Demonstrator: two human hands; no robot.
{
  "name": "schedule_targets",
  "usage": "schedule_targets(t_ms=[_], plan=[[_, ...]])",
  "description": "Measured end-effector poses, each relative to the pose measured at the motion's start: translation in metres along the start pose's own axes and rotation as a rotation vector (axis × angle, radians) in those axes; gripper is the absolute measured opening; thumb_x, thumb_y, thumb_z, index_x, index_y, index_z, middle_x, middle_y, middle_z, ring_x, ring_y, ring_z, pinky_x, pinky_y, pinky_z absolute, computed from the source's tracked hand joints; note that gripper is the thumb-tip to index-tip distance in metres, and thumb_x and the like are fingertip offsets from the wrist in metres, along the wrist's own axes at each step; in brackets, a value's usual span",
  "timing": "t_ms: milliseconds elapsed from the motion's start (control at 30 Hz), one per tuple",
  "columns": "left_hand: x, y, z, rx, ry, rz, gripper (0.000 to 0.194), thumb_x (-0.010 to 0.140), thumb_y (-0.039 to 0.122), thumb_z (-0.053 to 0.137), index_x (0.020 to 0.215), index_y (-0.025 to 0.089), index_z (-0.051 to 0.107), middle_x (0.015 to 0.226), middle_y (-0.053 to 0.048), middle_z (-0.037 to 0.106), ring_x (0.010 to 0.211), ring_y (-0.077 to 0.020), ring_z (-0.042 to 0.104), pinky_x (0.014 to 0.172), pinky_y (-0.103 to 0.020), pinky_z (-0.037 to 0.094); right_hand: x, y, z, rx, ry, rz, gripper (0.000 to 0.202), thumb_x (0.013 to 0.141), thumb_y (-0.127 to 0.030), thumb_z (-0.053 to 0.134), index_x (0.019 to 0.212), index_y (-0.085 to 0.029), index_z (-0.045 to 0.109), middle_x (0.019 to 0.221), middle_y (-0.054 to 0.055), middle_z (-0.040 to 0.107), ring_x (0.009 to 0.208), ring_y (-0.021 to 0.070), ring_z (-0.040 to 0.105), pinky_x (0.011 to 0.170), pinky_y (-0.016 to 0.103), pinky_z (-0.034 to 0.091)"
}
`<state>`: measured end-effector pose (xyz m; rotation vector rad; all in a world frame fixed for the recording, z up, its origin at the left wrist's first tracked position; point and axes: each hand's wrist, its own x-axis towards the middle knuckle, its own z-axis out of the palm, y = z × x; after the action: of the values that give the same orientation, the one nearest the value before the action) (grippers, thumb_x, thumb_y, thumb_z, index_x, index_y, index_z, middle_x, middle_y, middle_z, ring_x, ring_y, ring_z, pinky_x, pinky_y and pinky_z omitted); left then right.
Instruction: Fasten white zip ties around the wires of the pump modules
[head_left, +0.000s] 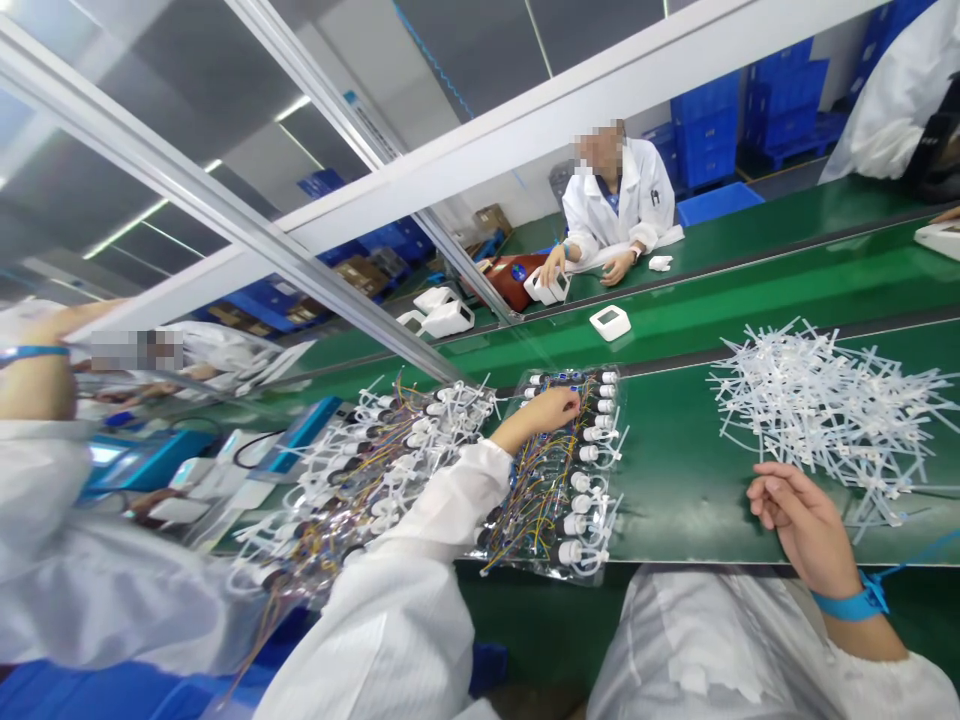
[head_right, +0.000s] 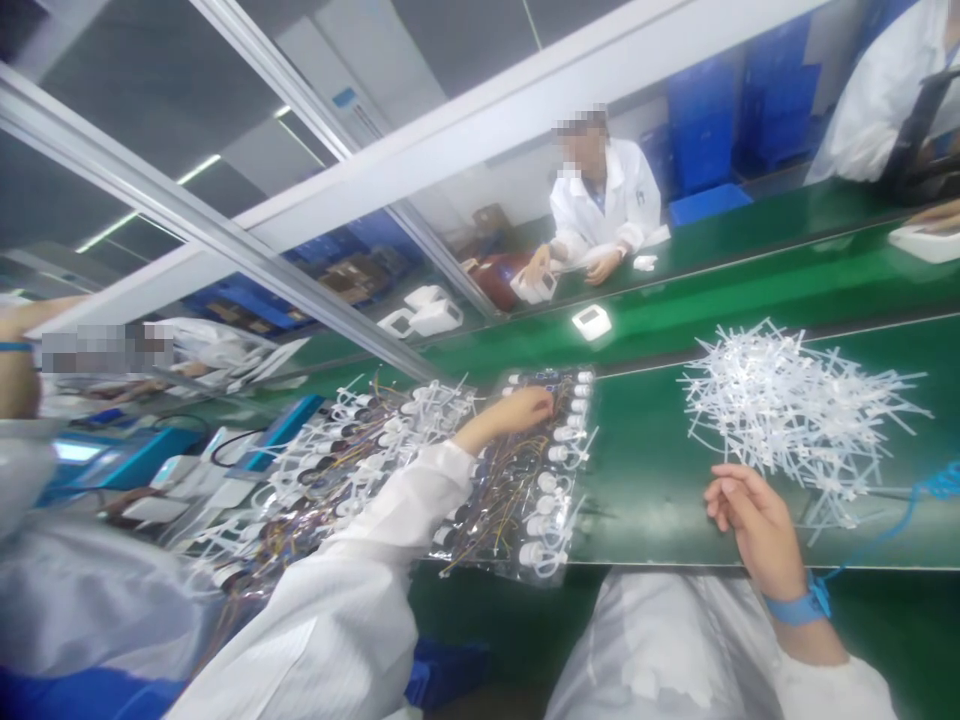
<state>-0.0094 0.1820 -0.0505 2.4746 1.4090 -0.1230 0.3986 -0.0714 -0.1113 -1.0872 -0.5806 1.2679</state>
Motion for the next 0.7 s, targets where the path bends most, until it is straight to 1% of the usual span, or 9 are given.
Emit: schedule_targets(t_ms=[100,167,267,400,500,567,633,700], plan=[[-0.007,0.0,-0.009,-0.085,0.011,-0.03,0.014,0.095,0.027,0.058,0.091,0.022,0.07,0.097,-0.006,0.08,0.089,-0.0236,0.073,0.09,-0.034,0.058,0.0,0.0,0.0,0.0,-0.01,-0.007,0.043,0.083,-0.058,0.096,0.104,-0.023,0.084,0.082,0.007,0.075,0.065,0.0191,0.064,0.051,0.028,0.049],[-0.011,0.0,-0.011,-0.15,0.012,-0.061,0.014,0.096,0.029,0.056,0.092,0.022,0.068,0.099,-0.005,0.082,0.09,-0.0234,0.074,0.088,-0.034,0.059,0.0,0.001,0.0,-0.003,-0.012,-0.009,0.042,0.084,-0.058,0.095,0.105,-0.023,0.084,0.083,0.007,0.075,0.066,0.0191,0.064,0.051,0.028,0.049],[-0.015,0.003,-0.01,-0.251,0.007,-0.105,0.014,0.099,0.029,0.051,0.095,0.022,0.063,0.101,-0.005,0.084,0.091,-0.0214,0.076,0.085,-0.032,0.06,0.0,0.002,-0.001,-0.011,-0.013,-0.019,0.042,0.085,-0.057,0.095,0.105,-0.023,0.083,0.084,0.008,0.075,0.066,0.0187,0.064,0.051,0.028,0.049],[-0.015,0.005,-0.006,-0.328,0.018,-0.172,0.017,0.101,0.03,0.047,0.098,0.022,0.061,0.093,-0.005,0.084,0.08,-0.0199,0.075,0.074,-0.031,0.06,0.0,0.002,-0.001,-0.007,-0.012,-0.019,0.042,0.085,-0.058,0.095,0.105,-0.023,0.083,0.083,0.007,0.074,0.065,0.0183,0.063,0.05,0.027,0.049],[-0.014,0.001,-0.004,-0.317,0.049,-0.22,0.023,0.103,0.035,0.048,0.098,0.021,0.065,0.085,-0.004,0.081,0.072,-0.0195,0.07,0.069,-0.03,0.058,0.0,0.001,-0.001,-0.013,-0.014,-0.014,0.042,0.084,-0.058,0.095,0.105,-0.023,0.083,0.083,0.008,0.075,0.065,0.0185,0.063,0.051,0.028,0.049],[-0.012,-0.003,-0.004,-0.28,0.066,-0.244,0.03,0.105,0.041,0.048,0.101,0.02,0.069,0.083,-0.004,0.079,0.071,-0.0201,0.07,0.068,-0.03,0.056,0.0,0.001,-0.001,-0.022,-0.017,-0.018,0.041,0.085,-0.057,0.094,0.105,-0.023,0.083,0.083,0.008,0.075,0.065,0.0189,0.063,0.051,0.028,0.049],[-0.01,-0.006,-0.004,-0.23,0.07,-0.25,0.037,0.105,0.05,0.052,0.106,0.019,0.073,0.087,-0.005,0.08,0.076,-0.0224,0.072,0.07,-0.031,0.056,-0.001,0.0,-0.001,-0.027,-0.016,-0.02,0.04,0.086,-0.057,0.094,0.105,-0.023,0.083,0.083,0.008,0.074,0.065,0.0194,0.063,0.051,0.029,0.049],[-0.008,-0.008,-0.005,-0.173,0.055,-0.226,0.04,0.1,0.057,0.065,0.114,0.021,0.076,0.097,-0.006,0.082,0.087,-0.0253,0.076,0.078,-0.032,0.058,-0.001,0.0,0.0,-0.03,-0.012,-0.02,0.039,0.086,-0.057,0.093,0.105,-0.024,0.083,0.083,0.008,0.074,0.065,0.0199,0.063,0.05,0.029,0.049]])
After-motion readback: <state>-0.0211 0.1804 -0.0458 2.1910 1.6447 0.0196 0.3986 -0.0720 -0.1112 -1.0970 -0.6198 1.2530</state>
